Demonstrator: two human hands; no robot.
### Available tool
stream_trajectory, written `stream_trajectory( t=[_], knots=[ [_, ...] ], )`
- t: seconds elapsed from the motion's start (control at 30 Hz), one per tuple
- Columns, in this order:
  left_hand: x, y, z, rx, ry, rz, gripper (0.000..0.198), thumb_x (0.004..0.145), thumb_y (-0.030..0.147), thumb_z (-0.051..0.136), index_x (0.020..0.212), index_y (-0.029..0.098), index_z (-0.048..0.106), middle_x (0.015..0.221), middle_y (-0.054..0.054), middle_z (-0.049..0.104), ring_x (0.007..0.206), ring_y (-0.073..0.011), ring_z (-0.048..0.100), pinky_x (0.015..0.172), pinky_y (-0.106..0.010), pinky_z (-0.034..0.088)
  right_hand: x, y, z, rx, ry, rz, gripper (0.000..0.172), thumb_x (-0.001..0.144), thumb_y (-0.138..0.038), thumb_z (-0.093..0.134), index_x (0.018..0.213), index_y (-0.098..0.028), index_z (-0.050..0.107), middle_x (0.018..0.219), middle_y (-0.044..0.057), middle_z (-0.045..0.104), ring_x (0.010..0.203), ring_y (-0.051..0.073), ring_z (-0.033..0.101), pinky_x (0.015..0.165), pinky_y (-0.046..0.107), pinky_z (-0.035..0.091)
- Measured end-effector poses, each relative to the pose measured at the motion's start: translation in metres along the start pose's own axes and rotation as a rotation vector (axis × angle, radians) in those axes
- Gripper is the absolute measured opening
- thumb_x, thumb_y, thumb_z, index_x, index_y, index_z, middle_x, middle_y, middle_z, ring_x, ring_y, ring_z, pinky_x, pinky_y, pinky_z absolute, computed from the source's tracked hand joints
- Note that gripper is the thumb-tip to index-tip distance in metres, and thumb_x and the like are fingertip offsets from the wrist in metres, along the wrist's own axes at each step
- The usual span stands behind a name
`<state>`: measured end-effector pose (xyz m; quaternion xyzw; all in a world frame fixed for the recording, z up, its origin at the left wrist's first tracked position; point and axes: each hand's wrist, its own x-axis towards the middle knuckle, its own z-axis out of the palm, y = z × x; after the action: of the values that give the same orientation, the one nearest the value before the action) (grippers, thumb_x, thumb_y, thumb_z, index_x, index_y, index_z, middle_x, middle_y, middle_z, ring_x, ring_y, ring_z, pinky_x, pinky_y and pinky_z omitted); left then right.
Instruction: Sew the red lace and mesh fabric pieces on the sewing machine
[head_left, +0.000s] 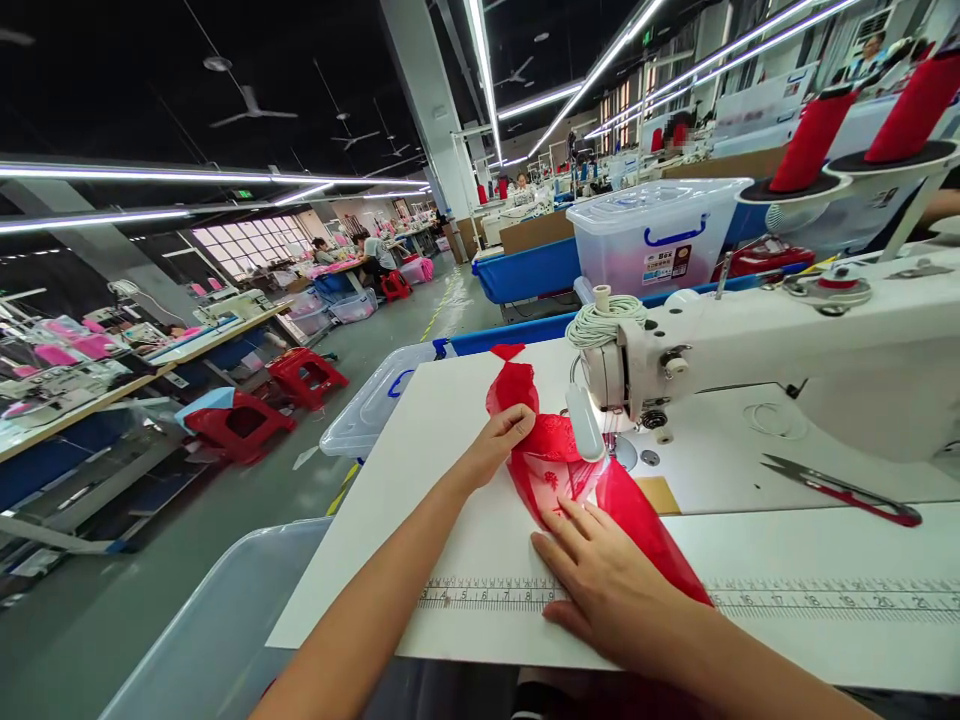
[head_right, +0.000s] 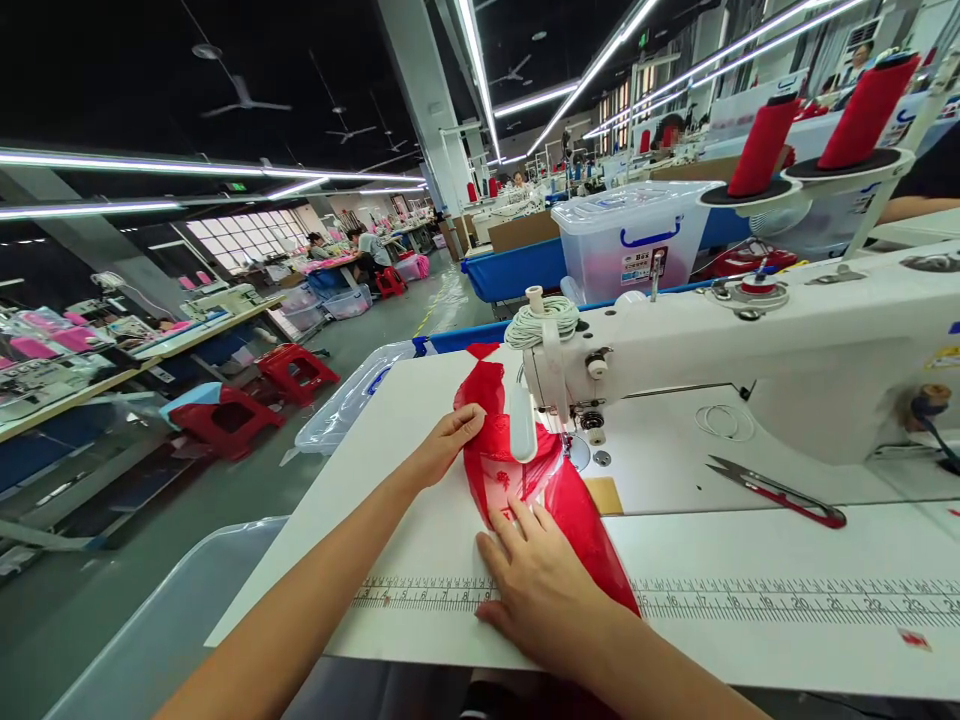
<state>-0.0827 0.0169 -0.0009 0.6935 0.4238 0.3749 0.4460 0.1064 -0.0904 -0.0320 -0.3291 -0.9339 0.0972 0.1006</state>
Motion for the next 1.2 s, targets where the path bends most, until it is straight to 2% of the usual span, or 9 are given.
stream_trajectory(
  t=[0.27, 0.4, 0.5, 0.57, 0.67, 0.8, 0.9, 1.0, 1.2],
  knots=[
    [-0.001, 0.003, 0.000, 0.183, 0.004, 0.015, 0.040, 0.093, 0.056, 0.041, 0.077, 0.020, 0.041, 0.073, 0.003, 0.039, 0.067, -0.0122, 0.037, 0.061, -0.024, 0.035, 0.001, 0.004, 0.005, -0.003, 0.066, -0.021, 0.053, 0.088, -0.048, 0.060, 0.127, -0.013, 0.058, 0.138, 0.021, 0.053, 0.131, 0.044, 0.042, 0.103, 0.061, 0.042],
    [0.001, 0.008, -0.004, 0.423, 0.030, 0.024, 0.026, 0.092, 0.045, 0.046, 0.092, 0.019, 0.050, 0.085, -0.002, 0.052, 0.079, -0.0166, 0.051, 0.072, -0.028, 0.044, -0.008, 0.000, 0.013, -0.087, 0.210, -0.109, 0.049, 0.086, -0.044, 0.065, 0.121, -0.010, 0.061, 0.134, 0.023, 0.057, 0.123, 0.045, 0.051, 0.094, 0.061, 0.049],
    [0.002, 0.005, -0.009, 0.641, 0.097, 0.025, 0.023, 0.091, 0.033, 0.047, 0.110, 0.022, 0.054, 0.107, -0.007, 0.053, 0.101, -0.0234, 0.052, 0.088, -0.038, 0.044, -0.030, -0.005, 0.016, -0.079, 0.378, -0.292, 0.029, 0.092, -0.032, 0.055, 0.112, -0.013, 0.063, 0.124, 0.018, 0.065, 0.107, 0.032, 0.065, 0.085, 0.048, 0.057],
    [0.001, -0.001, -0.010, 0.757, 0.074, 0.002, 0.023, 0.091, 0.031, 0.046, 0.108, 0.023, 0.059, 0.110, -0.008, 0.053, 0.105, -0.0263, 0.052, 0.093, -0.043, 0.042, -0.051, -0.003, 0.014, -0.044, 0.481, -0.313, 0.021, 0.095, -0.021, 0.046, 0.107, -0.017, 0.063, 0.112, 0.011, 0.071, 0.090, 0.022, 0.070, 0.075, 0.034, 0.059],
    [-0.004, -0.012, -0.001, 0.879, 0.005, -0.056, 0.026, 0.088, 0.030, 0.049, 0.108, 0.021, 0.061, 0.117, -0.011, 0.057, 0.114, -0.0325, 0.050, 0.100, -0.051, 0.037, -0.085, 0.009, 0.009, -0.058, 0.524, -0.079, 0.025, 0.096, -0.018, 0.043, 0.114, -0.020, 0.060, 0.105, 0.008, 0.071, 0.087, 0.018, 0.069, 0.072, 0.026, 0.058],
    [-0.024, -0.006, 0.036, 0.975, 0.011, -0.069, 0.037, 0.091, 0.016, 0.037, 0.125, 0.015, 0.051, 0.136, -0.017, 0.048, 0.130, -0.0350, 0.038, 0.106, -0.057, 0.027, -0.111, 0.029, 0.009, -0.053, 0.533, 0.340, 0.029, 0.095, -0.041, 0.049, 0.114, -0.021, 0.057, 0.107, 0.010, 0.067, 0.090, 0.020, 0.069, 0.063, 0.025, 0.058],
    [-0.047, 0.013, 0.075, 0.949, -0.127, 0.003, 0.018, 0.093, 0.021, 0.046, 0.106, 0.019, 0.058, 0.105, -0.006, 0.063, 0.096, -0.0212, 0.057, 0.087, -0.035, 0.046, -0.113, 0.035, 0.013, -0.018, 0.435, 0.386, 0.024, 0.093, -0.047, 0.050, 0.100, -0.026, 0.060, 0.093, 0.003, 0.068, 0.075, 0.018, 0.069, 0.049, 0.023, 0.053],
    [-0.065, 0.024, 0.101, 0.989, -0.242, 0.039, 0.020, 0.087, 0.036, 0.066, 0.086, 0.018, 0.057, 0.089, -0.003, 0.061, 0.081, -0.0208, 0.055, 0.072, -0.033, 0.048, -0.113, 0.040, 0.014, 0.088, 0.419, 0.418, 0.023, 0.097, -0.039, 0.041, 0.093, -0.028, 0.061, 0.086, 0.000, 0.068, 0.068, 0.015, 0.068, 0.051, 0.022, 0.052],
    [-0.080, 0.017, 0.114, 1.007, -0.116, -0.021, 0.013, 0.081, 0.018, 0.069, 0.086, 0.017, 0.057, 0.096, -0.006, 0.057, 0.084, -0.0222, 0.051, 0.071, -0.035, 0.047, -0.124, 0.058, 0.002, 0.430, 0.482, 0.698, 0.036, 0.096, -0.049, 0.039, 0.095, -0.024, 0.064, 0.080, 0.003, 0.071, 0.066, 0.017, 0.068, 0.055, 0.023, 0.055]
  ],
)
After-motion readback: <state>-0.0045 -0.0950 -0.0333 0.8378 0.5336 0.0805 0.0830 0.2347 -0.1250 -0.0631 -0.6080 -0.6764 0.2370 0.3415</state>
